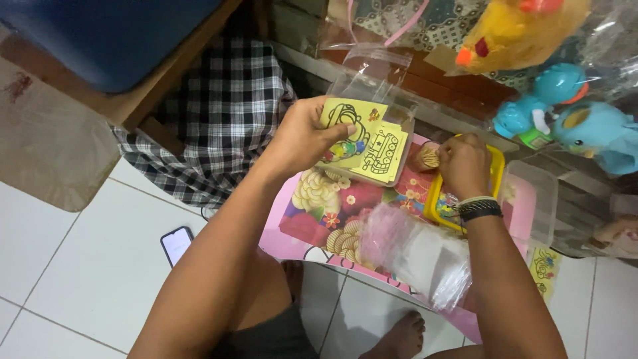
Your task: Packing small yellow stickers into individual plastic bags at a packing station.
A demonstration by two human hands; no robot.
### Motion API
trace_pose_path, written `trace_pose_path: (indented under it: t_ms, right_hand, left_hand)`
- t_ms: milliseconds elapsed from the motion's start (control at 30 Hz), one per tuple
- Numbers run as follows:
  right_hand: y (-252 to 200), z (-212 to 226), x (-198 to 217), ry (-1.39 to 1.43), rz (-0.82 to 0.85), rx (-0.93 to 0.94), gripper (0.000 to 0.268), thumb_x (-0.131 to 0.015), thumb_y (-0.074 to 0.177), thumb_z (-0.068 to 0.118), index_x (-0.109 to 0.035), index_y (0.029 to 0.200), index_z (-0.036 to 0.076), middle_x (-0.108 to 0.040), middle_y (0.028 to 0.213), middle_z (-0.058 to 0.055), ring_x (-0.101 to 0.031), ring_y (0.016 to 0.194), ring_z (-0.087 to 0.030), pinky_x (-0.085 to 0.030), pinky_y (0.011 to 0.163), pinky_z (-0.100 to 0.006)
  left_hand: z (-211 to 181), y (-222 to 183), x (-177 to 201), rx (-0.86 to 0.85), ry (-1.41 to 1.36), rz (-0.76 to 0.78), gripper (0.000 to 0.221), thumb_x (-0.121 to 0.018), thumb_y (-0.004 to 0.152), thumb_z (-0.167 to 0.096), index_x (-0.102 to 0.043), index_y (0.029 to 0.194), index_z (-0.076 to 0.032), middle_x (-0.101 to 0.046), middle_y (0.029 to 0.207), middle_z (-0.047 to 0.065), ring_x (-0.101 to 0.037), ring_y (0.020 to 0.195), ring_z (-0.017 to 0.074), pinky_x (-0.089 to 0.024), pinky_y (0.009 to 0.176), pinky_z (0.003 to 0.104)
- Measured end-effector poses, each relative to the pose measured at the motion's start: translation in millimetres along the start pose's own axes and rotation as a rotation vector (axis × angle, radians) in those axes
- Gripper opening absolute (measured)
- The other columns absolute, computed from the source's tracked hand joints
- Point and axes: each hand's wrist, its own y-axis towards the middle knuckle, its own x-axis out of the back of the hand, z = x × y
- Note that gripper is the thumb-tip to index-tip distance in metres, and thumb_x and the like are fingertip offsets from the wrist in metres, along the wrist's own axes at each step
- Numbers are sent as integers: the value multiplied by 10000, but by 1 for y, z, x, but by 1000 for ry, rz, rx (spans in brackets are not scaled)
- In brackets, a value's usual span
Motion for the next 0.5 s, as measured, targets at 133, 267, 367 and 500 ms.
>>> trace_pose_path:
  t_ms: [133, 267, 367, 500]
  right_hand:
    - [-2, -14, 11, 98, -21, 32, 51, -729, 936, 146, -766, 971, 142, -642, 962, -148, -668, 1010, -445, -545, 902, -527]
    - [-7, -6, 14, 159, -18, 28, 70, -695, 949, 134, -753, 943, 96, -657, 936, -170, -672, 980, -443, -542, 878, -520]
    - [-6, 1, 14, 226, -30, 6, 65, -709, 944, 129, -739, 903, 88, -658, 917, -173, -672, 962, -448, -538, 853, -528]
    - [-6, 1, 11, 236, -55, 10, 88, -726, 932, 141, -722, 877, 73, -653, 897, -178, -667, 960, -447, -533, 853, -538]
  left_hand:
    - [-8, -2, -7, -41, 95, 37, 171, -757, 797, -19, -736, 962, 18, -674, 678, 103, -604, 600, 126, -526, 488, 310]
    - [-11, -4, -21, -23, 199, 41, 155, -784, 790, -83, -745, 931, -31, -688, 691, 58, -606, 649, 128, -520, 586, 295]
    - [-12, -6, -24, -46, 223, 30, 130, -793, 779, -75, -754, 902, -54, -683, 669, 48, -612, 608, 124, -512, 564, 277]
    - [-13, -11, -21, -61, 244, 23, 142, -779, 760, -57, -763, 900, -57, -683, 683, 54, -614, 611, 142, -515, 567, 282]
